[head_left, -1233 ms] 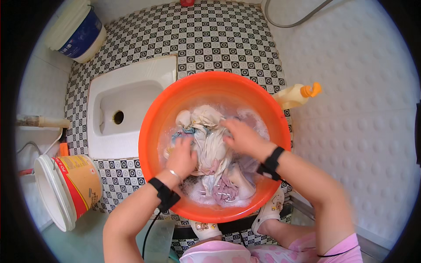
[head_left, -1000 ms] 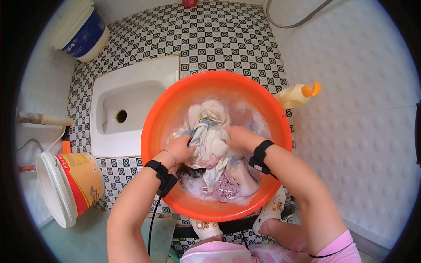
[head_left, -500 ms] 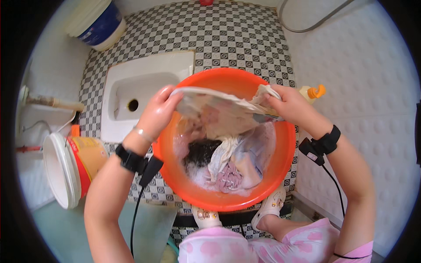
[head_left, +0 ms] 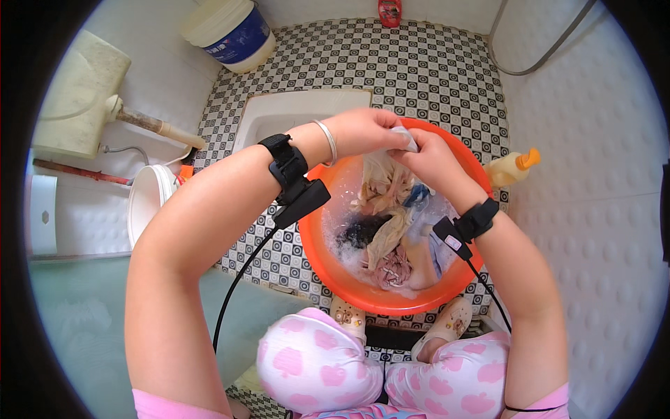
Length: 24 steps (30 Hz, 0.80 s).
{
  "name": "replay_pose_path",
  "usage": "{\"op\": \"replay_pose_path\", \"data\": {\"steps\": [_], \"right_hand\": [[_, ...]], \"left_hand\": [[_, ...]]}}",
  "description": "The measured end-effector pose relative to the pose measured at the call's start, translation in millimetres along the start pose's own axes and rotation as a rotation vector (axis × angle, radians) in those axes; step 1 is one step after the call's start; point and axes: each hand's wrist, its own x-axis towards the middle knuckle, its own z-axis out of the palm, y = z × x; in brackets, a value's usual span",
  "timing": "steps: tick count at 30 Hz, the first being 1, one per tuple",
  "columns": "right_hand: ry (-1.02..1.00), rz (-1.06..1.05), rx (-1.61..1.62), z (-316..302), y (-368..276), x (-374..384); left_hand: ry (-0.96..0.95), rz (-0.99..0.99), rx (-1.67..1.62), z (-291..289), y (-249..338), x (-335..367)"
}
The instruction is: The person washes several pieces of clothing by hand in a basin of soapy water, scrubbing different parts of the fabric and squeezing them.
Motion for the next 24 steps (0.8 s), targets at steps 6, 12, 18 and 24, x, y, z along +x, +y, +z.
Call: {"op": "replay_pose_path", "data": {"steps": [6, 12, 18, 24], "right_hand": [[-0.034, -0.121, -0.203, -1.4, -3.5, -12.2], [-0.198, 0.029, -0.215, -24.1, -34.6, -15.8], [-0.037, -0.032, -0.071, -43.9, -47.3, -13.0], [0.168, 0.039, 0.082, -42.9, -62.6, -25.2]], "left_hand": [[-0.018, -0.011, 0.941, 10.9, -17.2, -12.3], [0.157, -0.160, 0.116, -0.3, -28.2, -18.7], [0.167, -0.041, -0.964, 7.1, -3.1, 5.0], [0.428, 0.220, -0.926, 24.0, -11.1, -0.4]]}}
